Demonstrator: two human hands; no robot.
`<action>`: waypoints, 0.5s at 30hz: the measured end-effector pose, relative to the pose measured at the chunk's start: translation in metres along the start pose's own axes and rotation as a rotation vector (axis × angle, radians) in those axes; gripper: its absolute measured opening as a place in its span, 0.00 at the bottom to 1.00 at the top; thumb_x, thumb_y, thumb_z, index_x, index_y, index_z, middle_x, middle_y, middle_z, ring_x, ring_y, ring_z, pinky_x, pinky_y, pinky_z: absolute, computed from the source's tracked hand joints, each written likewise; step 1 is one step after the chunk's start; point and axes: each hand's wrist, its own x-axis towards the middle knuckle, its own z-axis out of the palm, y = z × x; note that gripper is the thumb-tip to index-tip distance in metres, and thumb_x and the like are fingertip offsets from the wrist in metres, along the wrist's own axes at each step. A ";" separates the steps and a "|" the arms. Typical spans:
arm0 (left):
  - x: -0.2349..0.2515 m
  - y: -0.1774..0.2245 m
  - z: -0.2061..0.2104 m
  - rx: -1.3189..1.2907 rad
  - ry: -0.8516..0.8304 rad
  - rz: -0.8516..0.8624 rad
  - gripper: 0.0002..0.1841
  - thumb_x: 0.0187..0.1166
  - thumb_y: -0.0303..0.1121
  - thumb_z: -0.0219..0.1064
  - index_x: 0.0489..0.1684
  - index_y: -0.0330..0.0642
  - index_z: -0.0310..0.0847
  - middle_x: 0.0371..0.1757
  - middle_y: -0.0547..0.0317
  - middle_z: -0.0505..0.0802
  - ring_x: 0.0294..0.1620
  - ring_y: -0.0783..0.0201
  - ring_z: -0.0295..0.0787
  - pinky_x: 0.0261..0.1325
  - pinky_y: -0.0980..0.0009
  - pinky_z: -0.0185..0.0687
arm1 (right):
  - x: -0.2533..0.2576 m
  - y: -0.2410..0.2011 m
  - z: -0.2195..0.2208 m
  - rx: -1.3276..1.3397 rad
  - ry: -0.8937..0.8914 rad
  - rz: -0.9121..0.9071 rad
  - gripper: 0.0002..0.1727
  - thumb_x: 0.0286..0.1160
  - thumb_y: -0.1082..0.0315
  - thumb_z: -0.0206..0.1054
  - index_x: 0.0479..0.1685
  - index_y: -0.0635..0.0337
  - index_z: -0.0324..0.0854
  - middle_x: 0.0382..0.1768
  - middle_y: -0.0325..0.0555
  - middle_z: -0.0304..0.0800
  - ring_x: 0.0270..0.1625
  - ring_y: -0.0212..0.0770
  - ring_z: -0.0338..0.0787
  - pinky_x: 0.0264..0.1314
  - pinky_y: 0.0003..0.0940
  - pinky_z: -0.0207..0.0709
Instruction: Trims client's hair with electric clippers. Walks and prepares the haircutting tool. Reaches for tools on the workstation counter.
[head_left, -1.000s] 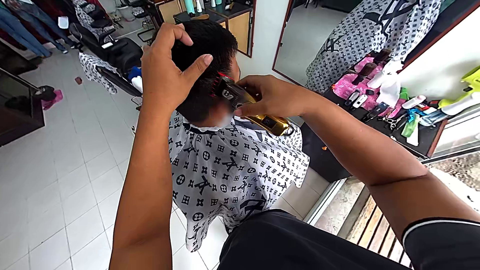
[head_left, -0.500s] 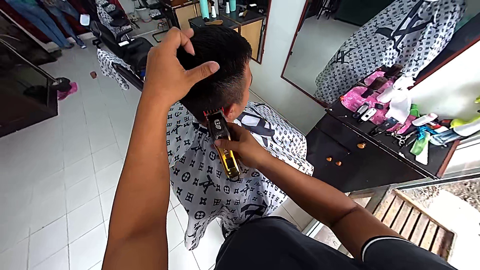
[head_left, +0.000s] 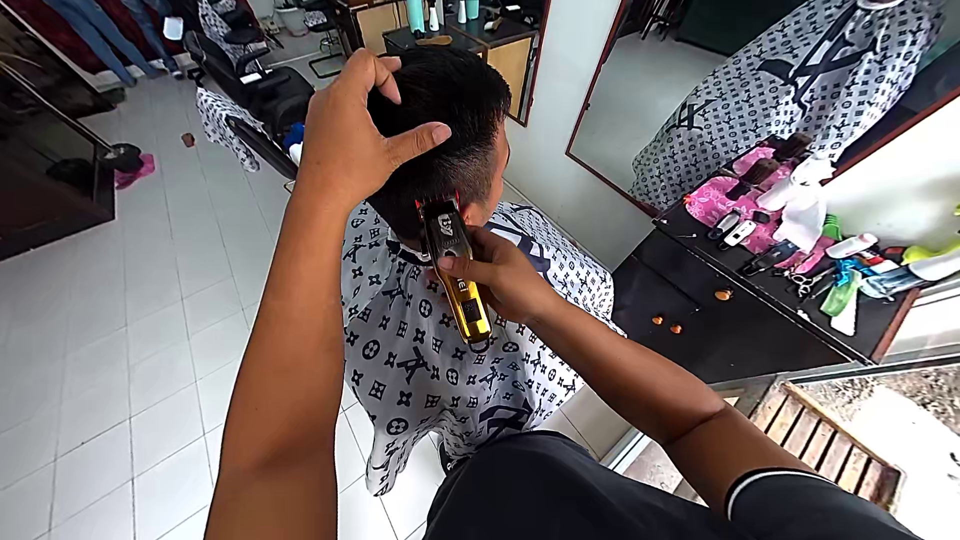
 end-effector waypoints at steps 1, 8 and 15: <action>0.000 0.000 0.000 0.004 -0.001 -0.001 0.38 0.65 0.68 0.73 0.55 0.40 0.78 0.80 0.52 0.82 0.84 0.61 0.74 0.84 0.57 0.67 | 0.002 -0.008 -0.001 -0.056 -0.002 -0.055 0.30 0.75 0.71 0.72 0.77 0.62 0.67 0.57 0.57 0.86 0.53 0.51 0.93 0.51 0.51 0.92; -0.003 0.000 0.002 -0.011 0.006 -0.005 0.37 0.66 0.67 0.73 0.57 0.41 0.77 0.82 0.52 0.80 0.85 0.61 0.72 0.85 0.56 0.65 | -0.006 -0.038 -0.038 -0.353 -0.036 0.033 0.33 0.72 0.70 0.75 0.77 0.64 0.68 0.57 0.54 0.88 0.52 0.46 0.94 0.52 0.44 0.93; -0.003 0.001 0.008 -0.037 0.017 -0.017 0.39 0.65 0.68 0.73 0.59 0.40 0.77 0.83 0.50 0.79 0.85 0.61 0.71 0.85 0.59 0.66 | 0.001 -0.053 -0.025 -0.561 -0.066 -0.170 0.40 0.70 0.68 0.78 0.82 0.64 0.63 0.65 0.51 0.86 0.57 0.36 0.91 0.58 0.30 0.89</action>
